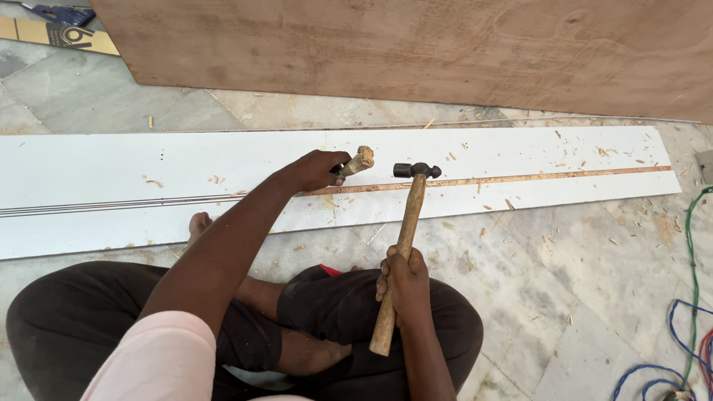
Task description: The person sits on the floor and uses a hammer and a chisel to carve a groove along a marked line on a long white board. They repeatedly strike the chisel to remove wood shavings and deepen the groove.
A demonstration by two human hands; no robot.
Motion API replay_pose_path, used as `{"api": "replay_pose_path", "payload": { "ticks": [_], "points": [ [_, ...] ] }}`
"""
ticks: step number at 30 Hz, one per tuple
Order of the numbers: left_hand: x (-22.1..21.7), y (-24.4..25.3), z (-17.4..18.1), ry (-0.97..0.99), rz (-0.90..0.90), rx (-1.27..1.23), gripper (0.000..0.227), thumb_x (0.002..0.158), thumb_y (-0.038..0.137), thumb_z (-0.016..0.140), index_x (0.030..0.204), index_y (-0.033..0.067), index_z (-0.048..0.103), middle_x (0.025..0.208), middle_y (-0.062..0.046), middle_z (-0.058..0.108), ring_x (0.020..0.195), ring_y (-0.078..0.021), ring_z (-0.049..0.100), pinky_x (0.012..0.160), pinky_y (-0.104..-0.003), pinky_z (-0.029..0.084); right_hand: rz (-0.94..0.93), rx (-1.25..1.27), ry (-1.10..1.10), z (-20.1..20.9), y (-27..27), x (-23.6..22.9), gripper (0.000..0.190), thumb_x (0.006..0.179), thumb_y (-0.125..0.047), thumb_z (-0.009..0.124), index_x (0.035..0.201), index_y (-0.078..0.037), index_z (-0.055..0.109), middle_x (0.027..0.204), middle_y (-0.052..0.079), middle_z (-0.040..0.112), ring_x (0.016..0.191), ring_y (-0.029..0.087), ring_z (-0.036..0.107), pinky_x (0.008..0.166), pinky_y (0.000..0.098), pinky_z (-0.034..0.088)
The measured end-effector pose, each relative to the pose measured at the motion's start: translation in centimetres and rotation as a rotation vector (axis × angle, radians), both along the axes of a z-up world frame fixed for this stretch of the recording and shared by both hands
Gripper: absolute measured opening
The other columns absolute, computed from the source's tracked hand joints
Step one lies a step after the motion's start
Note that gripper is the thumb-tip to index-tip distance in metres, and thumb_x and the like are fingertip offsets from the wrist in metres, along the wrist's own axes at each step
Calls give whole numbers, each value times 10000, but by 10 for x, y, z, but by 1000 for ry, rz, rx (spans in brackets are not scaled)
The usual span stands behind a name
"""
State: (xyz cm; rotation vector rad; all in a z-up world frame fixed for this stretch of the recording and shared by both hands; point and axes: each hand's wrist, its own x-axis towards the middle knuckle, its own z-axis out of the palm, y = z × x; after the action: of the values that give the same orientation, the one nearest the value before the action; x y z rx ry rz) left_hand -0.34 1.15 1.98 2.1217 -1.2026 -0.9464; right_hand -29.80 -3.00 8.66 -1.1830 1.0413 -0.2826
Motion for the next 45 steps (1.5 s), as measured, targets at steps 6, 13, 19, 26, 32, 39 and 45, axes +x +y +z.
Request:
{"api": "replay_pose_path", "payload": {
  "ticks": [6, 13, 19, 26, 32, 39, 45],
  "points": [
    [11, 7, -11, -8, -53, 8, 397, 893, 164, 739, 1270, 150, 615, 1184, -93, 731, 1112, -255, 694, 933, -432, 539, -11, 21, 15, -2, -3, 3, 217, 960, -201, 541, 1054, -7, 527, 731, 68, 560, 469, 131, 517, 400, 302, 455],
    [18, 16, -16, 40, 5, -23, 407, 886, 169, 745, 1275, 148, 628, 1140, -99, 752, 1070, -248, 715, 928, -421, 541, 5, 1, 17, 2, 0, 5, 210, 956, -200, 549, 1031, -6, 526, 719, 66, 560, 461, 134, 514, 396, 304, 449],
    [9, 9, -14, 5, -60, 13, 442, 851, 193, 788, 1262, 137, 635, 1110, -91, 740, 1041, -245, 695, 912, -425, 527, 5, 1, -4, 1, 0, 3, 205, 962, -196, 548, 1031, -5, 524, 717, 68, 558, 456, 133, 509, 392, 303, 440],
    [7, 10, -6, 16, -56, 55, 490, 854, 226, 780, 1314, 174, 618, 1151, -77, 730, 1084, -238, 680, 944, -431, 514, -28, -51, -65, 3, 3, 1, 182, 975, -191, 536, 1036, -19, 543, 703, 64, 546, 447, 124, 500, 382, 289, 437],
    [6, 4, -10, 18, -89, 63, 499, 858, 207, 770, 1335, 200, 625, 1179, -56, 731, 1109, -234, 680, 967, -429, 519, -50, -124, -161, 5, 6, 0, 162, 1000, -174, 526, 1021, -14, 524, 699, 50, 527, 446, 114, 497, 384, 283, 438],
    [5, 7, -14, 36, -96, 69, 499, 870, 215, 769, 1349, 231, 629, 1192, -57, 736, 1123, -229, 682, 985, -428, 515, 190, -49, 104, 19, 12, 4, 162, 968, -170, 555, 1010, -15, 535, 666, 46, 523, 418, 122, 474, 374, 302, 426],
    [10, 9, -22, 11, -135, 38, 503, 856, 213, 783, 1334, 213, 628, 1195, -60, 729, 1122, -238, 675, 984, -423, 515, -78, -190, -78, 25, 22, 6, 133, 941, -116, 482, 1010, -5, 504, 662, 57, 534, 425, 120, 499, 370, 302, 449]
  ]
}}
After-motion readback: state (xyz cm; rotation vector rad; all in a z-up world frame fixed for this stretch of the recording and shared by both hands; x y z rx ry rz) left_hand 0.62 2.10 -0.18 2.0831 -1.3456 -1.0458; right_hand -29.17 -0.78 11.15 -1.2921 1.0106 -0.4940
